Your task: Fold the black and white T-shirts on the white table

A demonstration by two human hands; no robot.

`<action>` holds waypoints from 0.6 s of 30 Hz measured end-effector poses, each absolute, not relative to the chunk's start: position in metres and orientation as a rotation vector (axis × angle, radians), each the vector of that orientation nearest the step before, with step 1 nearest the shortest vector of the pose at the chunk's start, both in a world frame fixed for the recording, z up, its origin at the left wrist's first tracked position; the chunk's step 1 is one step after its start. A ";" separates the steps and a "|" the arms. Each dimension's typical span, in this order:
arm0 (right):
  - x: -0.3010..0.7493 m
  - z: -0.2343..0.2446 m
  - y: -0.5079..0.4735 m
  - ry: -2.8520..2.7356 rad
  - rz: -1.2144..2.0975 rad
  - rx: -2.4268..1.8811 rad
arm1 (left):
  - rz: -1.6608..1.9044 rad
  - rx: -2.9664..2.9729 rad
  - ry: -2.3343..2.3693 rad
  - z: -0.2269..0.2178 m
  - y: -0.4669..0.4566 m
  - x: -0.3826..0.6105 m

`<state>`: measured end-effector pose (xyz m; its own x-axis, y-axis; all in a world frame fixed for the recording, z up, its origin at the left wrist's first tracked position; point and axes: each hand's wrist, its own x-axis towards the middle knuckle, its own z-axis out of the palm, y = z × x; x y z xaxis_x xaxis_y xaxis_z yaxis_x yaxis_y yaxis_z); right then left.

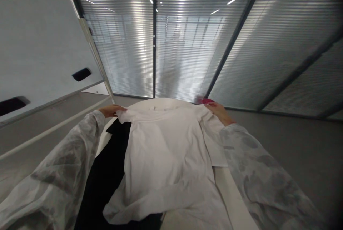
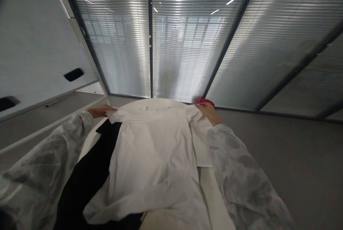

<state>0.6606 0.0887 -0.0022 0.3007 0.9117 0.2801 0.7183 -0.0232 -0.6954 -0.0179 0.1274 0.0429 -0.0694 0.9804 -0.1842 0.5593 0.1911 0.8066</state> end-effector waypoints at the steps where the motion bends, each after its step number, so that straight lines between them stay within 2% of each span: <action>1: 0.661 -0.003 0.087 -1.498 0.400 -1.756 | 0.716 1.447 1.722 0.043 0.127 -0.018; 4: 0.654 -0.004 0.079 -1.525 0.450 -1.762 | 0.788 1.436 1.808 0.037 0.124 -0.012; 9: 0.618 -0.003 0.034 -1.609 0.027 -1.731 | 0.903 1.734 1.936 0.015 0.085 0.013; 13: 0.579 -0.004 -0.048 -1.790 -0.011 -1.581 | 0.819 2.284 1.424 0.008 -0.005 0.039; 15: 0.563 -0.007 -0.100 -1.881 0.087 -1.532 | 0.693 2.375 1.135 0.009 -0.057 0.046; 18: 0.545 -0.009 -0.172 -1.915 0.227 -1.584 | 0.527 2.420 1.011 0.006 -0.125 0.048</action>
